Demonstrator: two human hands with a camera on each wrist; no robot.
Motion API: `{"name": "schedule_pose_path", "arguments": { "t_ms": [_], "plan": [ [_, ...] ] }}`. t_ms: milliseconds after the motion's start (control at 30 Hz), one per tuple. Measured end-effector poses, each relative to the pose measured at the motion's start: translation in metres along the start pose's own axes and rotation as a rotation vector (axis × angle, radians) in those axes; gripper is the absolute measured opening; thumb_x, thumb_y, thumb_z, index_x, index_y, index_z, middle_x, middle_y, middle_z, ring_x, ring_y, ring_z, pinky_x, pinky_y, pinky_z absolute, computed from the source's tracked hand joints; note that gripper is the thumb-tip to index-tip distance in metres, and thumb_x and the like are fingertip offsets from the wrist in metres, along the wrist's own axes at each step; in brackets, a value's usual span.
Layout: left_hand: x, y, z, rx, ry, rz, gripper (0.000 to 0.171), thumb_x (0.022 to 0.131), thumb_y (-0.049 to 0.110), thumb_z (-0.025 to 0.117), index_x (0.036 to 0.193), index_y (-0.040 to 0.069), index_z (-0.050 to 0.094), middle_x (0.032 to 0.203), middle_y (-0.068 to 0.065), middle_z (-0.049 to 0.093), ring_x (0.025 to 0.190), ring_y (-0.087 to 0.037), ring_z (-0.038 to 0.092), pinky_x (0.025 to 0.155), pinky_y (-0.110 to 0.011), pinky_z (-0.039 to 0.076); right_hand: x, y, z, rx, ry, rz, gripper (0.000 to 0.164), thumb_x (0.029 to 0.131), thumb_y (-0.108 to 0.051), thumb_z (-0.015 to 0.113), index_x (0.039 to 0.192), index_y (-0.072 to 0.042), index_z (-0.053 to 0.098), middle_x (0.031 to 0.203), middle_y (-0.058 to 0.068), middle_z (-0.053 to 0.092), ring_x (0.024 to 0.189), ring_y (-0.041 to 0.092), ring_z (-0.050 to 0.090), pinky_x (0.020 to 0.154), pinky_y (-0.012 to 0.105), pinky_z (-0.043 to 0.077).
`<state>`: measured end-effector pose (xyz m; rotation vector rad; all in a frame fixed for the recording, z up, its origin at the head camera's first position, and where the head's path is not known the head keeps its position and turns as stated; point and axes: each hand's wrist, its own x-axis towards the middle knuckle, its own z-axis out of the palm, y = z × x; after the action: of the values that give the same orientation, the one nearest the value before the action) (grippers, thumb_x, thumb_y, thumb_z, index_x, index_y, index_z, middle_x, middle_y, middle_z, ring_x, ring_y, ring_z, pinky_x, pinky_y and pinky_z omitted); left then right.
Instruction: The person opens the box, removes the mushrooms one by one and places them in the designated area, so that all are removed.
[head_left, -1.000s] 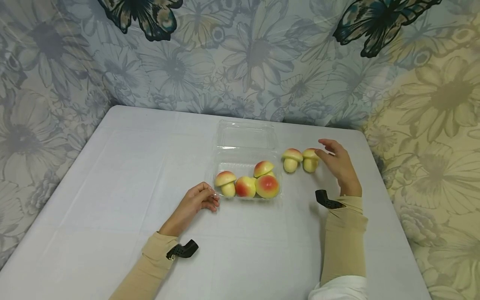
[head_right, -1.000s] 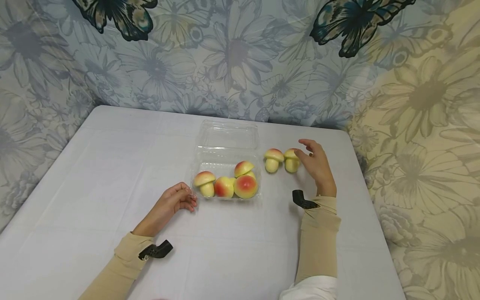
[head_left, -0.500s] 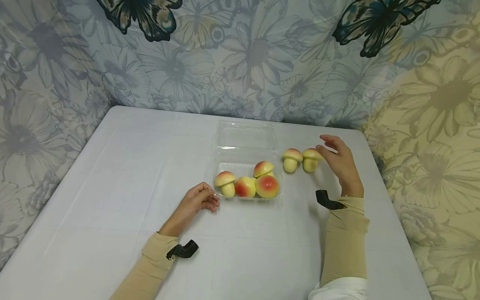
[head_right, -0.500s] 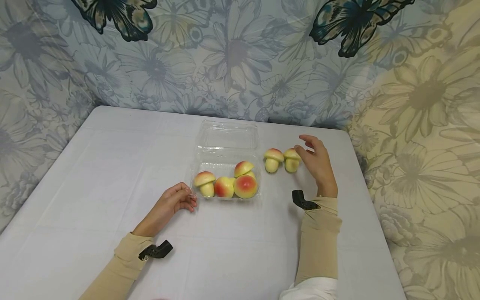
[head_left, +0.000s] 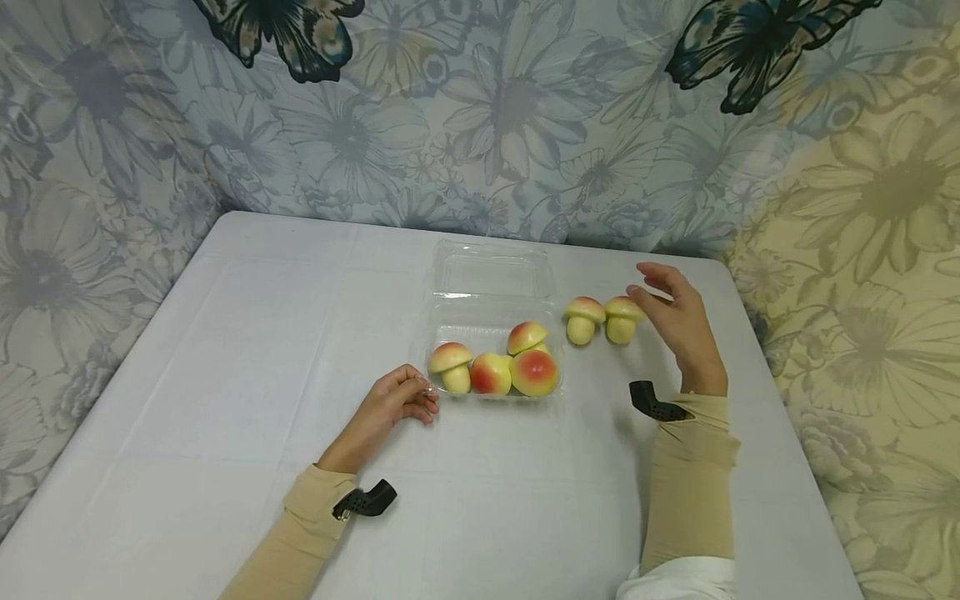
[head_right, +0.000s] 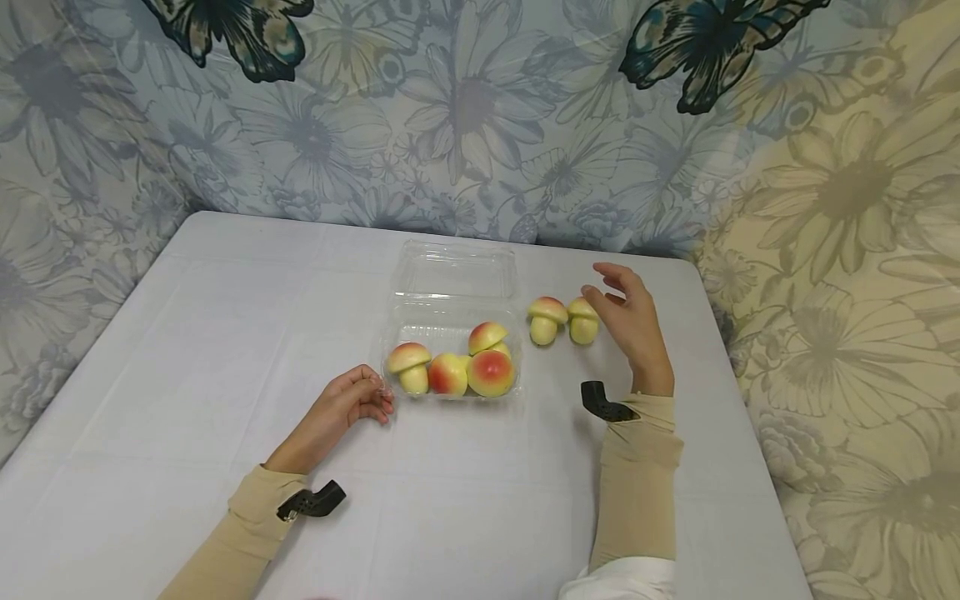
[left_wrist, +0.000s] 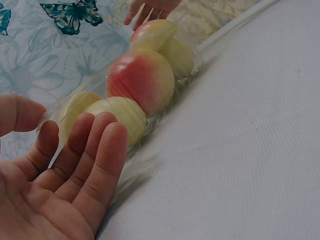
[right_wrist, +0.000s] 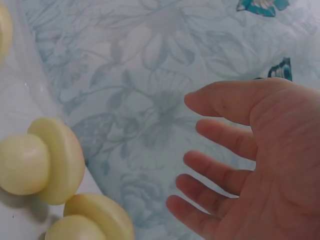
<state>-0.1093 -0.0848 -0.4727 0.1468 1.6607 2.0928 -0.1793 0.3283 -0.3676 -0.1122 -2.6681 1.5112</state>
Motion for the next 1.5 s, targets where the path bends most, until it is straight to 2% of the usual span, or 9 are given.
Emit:
{"name": "schedule_pose_path", "arguments": {
  "t_ms": [200, 400, 667, 967, 1267, 1500],
  "plan": [
    [0.000, 0.000, 0.000, 0.002, 0.003, 0.000, 0.014, 0.106, 0.016, 0.048, 0.098, 0.006, 0.054, 0.097, -0.013, 0.064, 0.082, -0.017, 0.067, 0.075, -0.027, 0.061, -0.004, -0.012, 0.006, 0.012, -0.013, -0.007, 0.059, 0.099, -0.040, 0.064, 0.150, -0.014, 0.046, 0.156, 0.005, 0.043, 0.144, 0.026, 0.043, 0.107, 0.033, 0.046],
    [0.001, -0.001, 0.000, 0.011, -0.005, 0.012, 0.014, 0.106, 0.017, 0.048, 0.098, 0.007, 0.054, 0.096, -0.011, 0.065, 0.083, -0.017, 0.067, 0.075, -0.027, 0.061, -0.007, -0.022, 0.013, 0.009, -0.062, -0.014, 0.059, 0.098, -0.039, 0.065, 0.150, -0.017, 0.046, 0.158, 0.005, 0.038, 0.144, 0.029, 0.042, 0.114, 0.047, 0.042],
    [0.001, -0.001, 0.000, -0.001, 0.001, 0.009, 0.014, 0.106, 0.017, 0.049, 0.098, 0.005, 0.054, 0.096, -0.012, 0.065, 0.082, -0.017, 0.067, 0.075, -0.027, 0.061, -0.007, -0.029, 0.022, -0.026, -0.095, -0.046, 0.060, 0.099, -0.035, 0.065, 0.152, -0.015, 0.044, 0.160, 0.010, 0.034, 0.144, 0.034, 0.042, 0.114, 0.055, 0.042],
    [0.001, -0.001, 0.000, -0.007, 0.009, 0.003, 0.014, 0.106, 0.015, 0.048, 0.098, 0.005, 0.053, 0.095, -0.011, 0.065, 0.082, -0.016, 0.067, 0.074, -0.027, 0.061, -0.009, -0.037, 0.037, 0.000, -0.131, -0.104, 0.055, 0.098, -0.025, 0.066, 0.148, -0.012, 0.047, 0.156, 0.010, 0.038, 0.142, 0.030, 0.041, 0.114, 0.050, 0.043],
    [0.000, 0.000, 0.001, -0.007, 0.008, 0.011, 0.014, 0.106, 0.016, 0.047, 0.098, 0.007, 0.054, 0.096, -0.012, 0.065, 0.082, -0.017, 0.067, 0.075, -0.028, 0.061, -0.006, -0.038, 0.055, -0.025, -0.195, -0.189, 0.051, 0.098, -0.019, 0.066, 0.145, -0.008, 0.049, 0.152, 0.015, 0.041, 0.138, 0.037, 0.045, 0.112, 0.058, 0.043],
    [0.000, 0.000, 0.001, -0.009, 0.001, 0.008, 0.014, 0.106, 0.016, 0.048, 0.098, 0.007, 0.054, 0.096, -0.011, 0.065, 0.083, -0.017, 0.067, 0.075, -0.028, 0.061, -0.007, -0.039, 0.066, -0.008, -0.250, -0.242, 0.049, 0.098, -0.014, 0.066, 0.143, -0.005, 0.049, 0.148, 0.018, 0.043, 0.135, 0.038, 0.045, 0.111, 0.056, 0.045]
  ]
}}
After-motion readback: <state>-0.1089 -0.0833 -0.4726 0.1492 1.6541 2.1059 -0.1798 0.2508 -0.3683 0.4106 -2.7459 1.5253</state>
